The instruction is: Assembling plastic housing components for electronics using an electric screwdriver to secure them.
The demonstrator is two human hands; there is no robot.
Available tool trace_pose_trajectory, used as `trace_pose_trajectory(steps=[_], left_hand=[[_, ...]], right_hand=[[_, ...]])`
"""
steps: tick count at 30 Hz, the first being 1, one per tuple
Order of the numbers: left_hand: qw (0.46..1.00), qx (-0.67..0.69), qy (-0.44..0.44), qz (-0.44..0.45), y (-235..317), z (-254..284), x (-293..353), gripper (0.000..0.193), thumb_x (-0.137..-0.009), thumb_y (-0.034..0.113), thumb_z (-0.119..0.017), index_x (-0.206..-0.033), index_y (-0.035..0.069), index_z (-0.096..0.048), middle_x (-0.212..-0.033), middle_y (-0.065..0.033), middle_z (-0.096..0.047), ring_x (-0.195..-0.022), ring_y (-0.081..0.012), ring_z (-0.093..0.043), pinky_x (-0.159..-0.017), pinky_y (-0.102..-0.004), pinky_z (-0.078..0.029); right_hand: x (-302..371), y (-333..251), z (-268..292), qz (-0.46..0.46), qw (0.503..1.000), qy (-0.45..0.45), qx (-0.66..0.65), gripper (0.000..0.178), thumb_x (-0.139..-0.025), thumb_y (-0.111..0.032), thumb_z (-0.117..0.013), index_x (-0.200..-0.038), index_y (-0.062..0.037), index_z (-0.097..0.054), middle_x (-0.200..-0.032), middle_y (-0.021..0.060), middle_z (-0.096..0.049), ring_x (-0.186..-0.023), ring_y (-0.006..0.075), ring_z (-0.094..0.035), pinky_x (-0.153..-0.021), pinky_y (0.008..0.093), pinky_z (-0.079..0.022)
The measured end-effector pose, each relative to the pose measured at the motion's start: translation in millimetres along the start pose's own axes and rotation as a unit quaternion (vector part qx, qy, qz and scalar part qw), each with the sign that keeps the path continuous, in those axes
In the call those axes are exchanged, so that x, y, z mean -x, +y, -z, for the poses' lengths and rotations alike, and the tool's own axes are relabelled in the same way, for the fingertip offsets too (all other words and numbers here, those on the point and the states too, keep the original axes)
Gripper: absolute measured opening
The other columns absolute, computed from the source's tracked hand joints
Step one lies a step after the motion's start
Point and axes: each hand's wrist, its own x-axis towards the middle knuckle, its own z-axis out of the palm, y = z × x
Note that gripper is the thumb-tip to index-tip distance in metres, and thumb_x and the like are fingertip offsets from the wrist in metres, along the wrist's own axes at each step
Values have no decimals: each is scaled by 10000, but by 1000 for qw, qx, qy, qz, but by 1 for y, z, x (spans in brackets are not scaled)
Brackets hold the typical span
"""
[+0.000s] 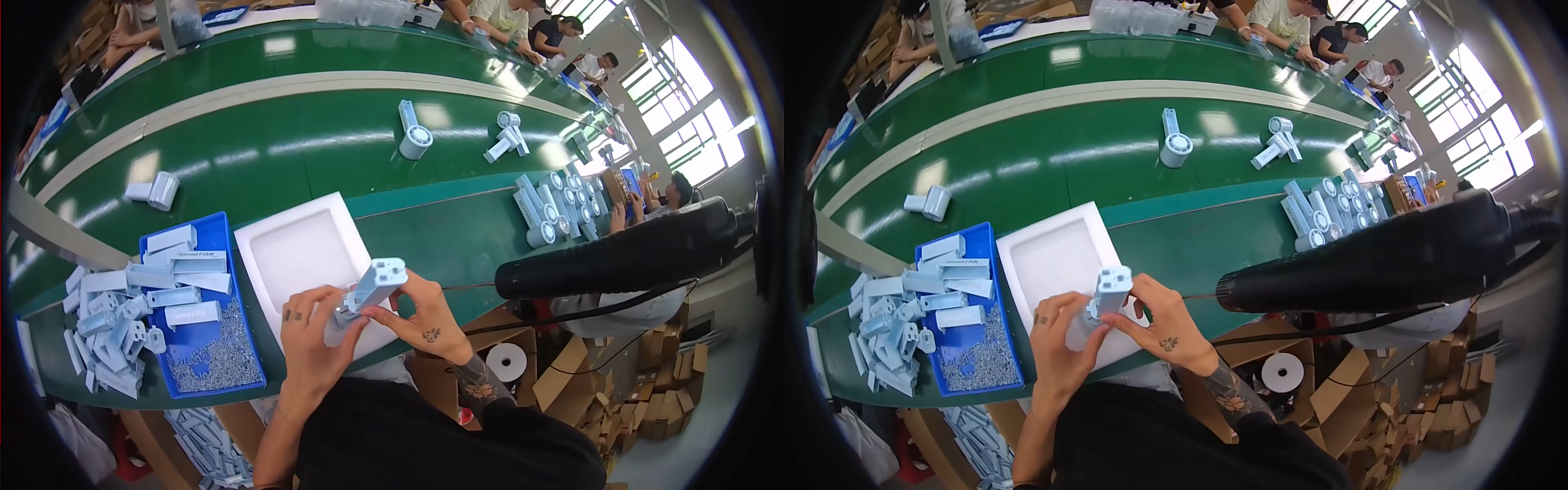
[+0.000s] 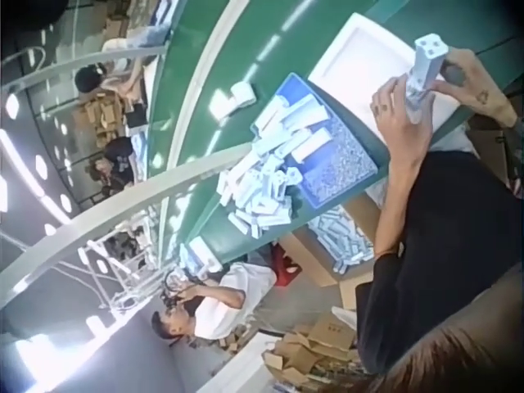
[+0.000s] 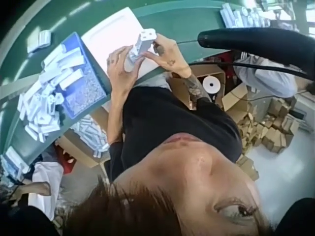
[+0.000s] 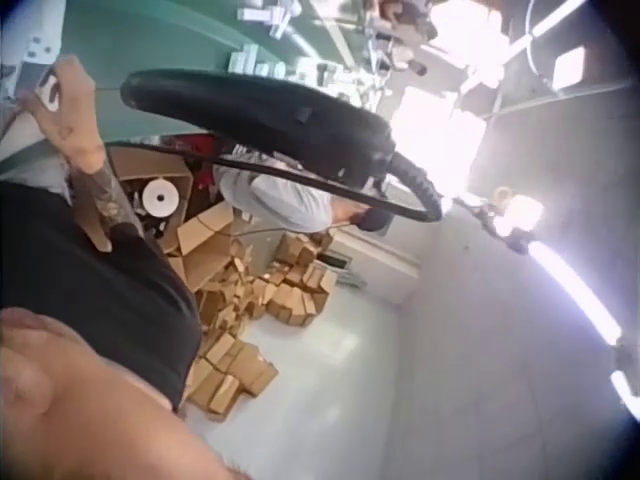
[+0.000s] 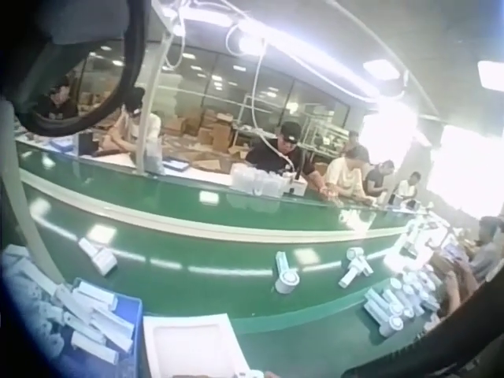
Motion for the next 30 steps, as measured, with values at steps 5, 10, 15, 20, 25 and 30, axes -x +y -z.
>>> trace_pose_trajectory(steps=[5,10,15,20,25,30], left_hand=[[997,-65,-42,10,-12,13,8,490,-759,84,-863,-1223,55,-709,-1170,-77,-703,-1065,-313,-649,-935,-412,-488],[997,-59,-40,11,-33,5,8,552,-743,167,-891,-1252,59,-708,-1260,-77,-694,-1132,-295,-637,-950,-409,-484],[997,-59,-48,22,-30,3,4,610,-695,88,-911,-1279,93,-732,-1253,-65,-721,-1112,-269,-664,-956,-373,-525],[996,-60,-59,32,-33,4,13,597,-705,118,-908,-1280,134,-747,-1261,-38,-719,-1099,-253,-657,-946,-369,-516],[996,-57,-56,24,-35,6,15,540,-728,194,-910,-1243,133,-759,-1247,-37,-716,-1087,-258,-648,-927,-373,-499],[996,-63,-56,20,-35,3,9,541,-730,193,-908,-1246,135,-759,-1245,-38,-718,-1084,-258,-652,-924,-372,-503]], right_hand=[[-4,8,-2,64,996,-19,65,353,-804,-53,-861,-1128,-25,-724,-1034,95,-715,-819,217,-612,-661,307,-503],[-22,10,1,133,987,-39,83,418,-741,19,-835,-1141,-40,-732,-1069,105,-728,-932,274,-672,-764,344,-558],[-25,6,9,131,981,-59,131,424,-742,53,-799,-1150,-41,-731,-1131,95,-749,-992,289,-686,-845,375,-566],[-22,10,6,126,982,-77,117,426,-753,48,-782,-1166,-44,-729,-1133,92,-751,-992,289,-683,-846,372,-565],[-21,6,2,142,980,-85,108,454,-740,40,-781,-1183,-44,-726,-1111,85,-751,-961,278,-679,-834,362,-563],[-26,6,4,168,974,-91,121,479,-719,51,-783,-1184,-47,-725,-1107,89,-751,-921,270,-678,-808,353,-561]])
